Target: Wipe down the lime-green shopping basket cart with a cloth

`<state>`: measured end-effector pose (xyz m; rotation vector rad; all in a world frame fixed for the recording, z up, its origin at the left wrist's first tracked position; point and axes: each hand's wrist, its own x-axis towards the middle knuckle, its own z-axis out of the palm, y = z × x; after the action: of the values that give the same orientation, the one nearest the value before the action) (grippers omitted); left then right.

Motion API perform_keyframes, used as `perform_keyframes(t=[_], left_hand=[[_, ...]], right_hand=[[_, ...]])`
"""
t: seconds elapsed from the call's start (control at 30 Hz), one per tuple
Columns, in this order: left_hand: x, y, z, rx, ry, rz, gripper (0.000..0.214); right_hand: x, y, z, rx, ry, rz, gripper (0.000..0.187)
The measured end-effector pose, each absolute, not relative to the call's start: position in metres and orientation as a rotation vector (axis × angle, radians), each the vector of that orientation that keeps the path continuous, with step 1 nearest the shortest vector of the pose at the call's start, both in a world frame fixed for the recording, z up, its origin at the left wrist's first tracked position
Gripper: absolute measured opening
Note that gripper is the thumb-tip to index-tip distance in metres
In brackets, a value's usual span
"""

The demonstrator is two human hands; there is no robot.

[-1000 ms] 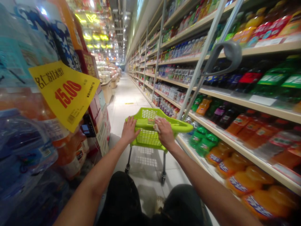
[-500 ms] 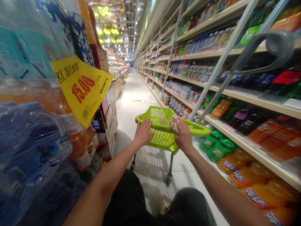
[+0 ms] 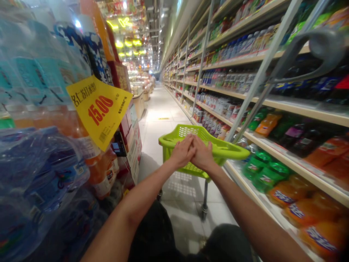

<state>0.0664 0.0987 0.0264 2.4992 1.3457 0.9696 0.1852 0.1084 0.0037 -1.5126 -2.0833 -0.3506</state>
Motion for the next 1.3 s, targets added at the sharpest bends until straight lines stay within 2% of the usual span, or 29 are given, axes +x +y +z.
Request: perform_keyframes(t=[0.13,0.23,0.47,0.63,0.83,1.13,1.3], left_hand=[[0.076,0.096,0.033,2.535,1.444,0.842,0.054],[0.089,0.094,0.035,2.566,1.599,0.824,0.054],[0.112,0.101,0.021,2.621,1.825,0.874,0.046],[0.083,0.112,0.007,2.691,1.731,0.943,0.036],[0.024,0.121,-0.002,2.604,1.777,1.076,0.037],[0.028,0.123,-0.008,2.69,1.678,1.085,0.036],[-0.009,0.136,-0.006,2.516,1.845,1.235,0.033]], right_hand=[[0.217,0.102,-0.001,-1.341,-2.018,-0.396,0.06],[0.236,0.103,-0.009,-1.224,-1.91,-0.415,0.055],[0.241,0.108,-0.034,-1.346,-1.749,-0.444,0.046],[0.24,0.101,-0.041,-1.352,-1.787,-0.457,0.046],[0.241,0.099,-0.04,-1.335,-1.771,-0.447,0.046],[0.219,0.109,-0.033,-1.37,-1.774,-0.438,0.045],[0.225,0.108,-0.037,-1.351,-1.855,-0.449,0.048]])
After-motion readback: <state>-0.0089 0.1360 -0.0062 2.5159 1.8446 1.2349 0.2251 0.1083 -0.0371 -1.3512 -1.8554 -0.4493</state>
